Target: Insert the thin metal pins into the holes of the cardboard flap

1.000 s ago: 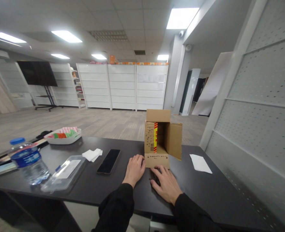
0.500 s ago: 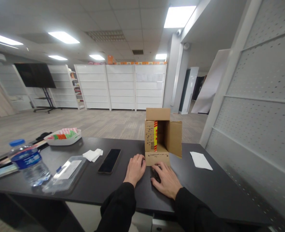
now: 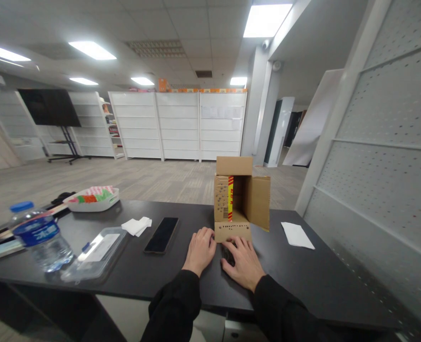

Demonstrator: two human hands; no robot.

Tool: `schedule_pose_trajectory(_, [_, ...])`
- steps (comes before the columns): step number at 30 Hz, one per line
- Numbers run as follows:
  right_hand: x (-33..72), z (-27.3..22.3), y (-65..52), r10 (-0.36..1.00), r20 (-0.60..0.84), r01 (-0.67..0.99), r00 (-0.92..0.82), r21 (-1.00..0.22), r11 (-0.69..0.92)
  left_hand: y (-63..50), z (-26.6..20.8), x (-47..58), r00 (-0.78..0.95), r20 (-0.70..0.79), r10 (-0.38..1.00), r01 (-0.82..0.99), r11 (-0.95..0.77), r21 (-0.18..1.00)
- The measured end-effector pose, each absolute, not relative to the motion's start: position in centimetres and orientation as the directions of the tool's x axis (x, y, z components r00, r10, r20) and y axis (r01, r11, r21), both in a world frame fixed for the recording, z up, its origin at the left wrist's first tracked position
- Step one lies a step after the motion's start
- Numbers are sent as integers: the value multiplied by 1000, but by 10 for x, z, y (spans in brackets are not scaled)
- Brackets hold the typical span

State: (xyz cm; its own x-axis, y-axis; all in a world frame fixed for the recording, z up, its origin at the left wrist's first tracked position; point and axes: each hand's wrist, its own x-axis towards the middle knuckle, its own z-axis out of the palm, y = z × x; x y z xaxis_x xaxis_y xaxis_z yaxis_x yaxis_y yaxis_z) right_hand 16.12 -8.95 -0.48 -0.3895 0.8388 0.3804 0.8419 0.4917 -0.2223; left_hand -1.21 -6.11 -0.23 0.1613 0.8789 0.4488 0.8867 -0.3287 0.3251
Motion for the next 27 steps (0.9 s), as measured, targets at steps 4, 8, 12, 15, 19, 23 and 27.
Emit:
schedule_pose_trajectory(4, [161, -6, -88, 847, 370, 845, -382, -232, 482, -59, -5, -11, 169, 439, 882, 898, -321, 300])
schedule_pose_trajectory(8, [160, -9, -87, 845, 378, 845, -378, -233, 482, -60, -5, -8, 192, 418, 888, 907, -324, 271])
schedule_pose_trajectory(12, [160, -10, -86, 844, 383, 847, -375, -228, 480, -62, -4, -7, 189, 407, 894, 911, -314, 267])
schedule_pose_trajectory(15, [161, -12, -85, 844, 387, 846, -371, -234, 479, -62, -6, -8, 188, 411, 892, 913, -313, 261])
schedule_pose_trajectory(19, [161, -13, -85, 847, 385, 849, -367, -233, 474, -60, -10, -8, 162, 417, 894, 923, -287, 257])
schedule_pose_trajectory(23, [161, -12, -86, 852, 379, 849, -360, -245, 468, -61, -11, -7, 152, 420, 894, 930, -274, 247])
schedule_pose_trajectory(27, [161, -12, -86, 852, 377, 847, -362, -250, 470, -63, -11, -6, 133, 444, 886, 942, -253, 223])
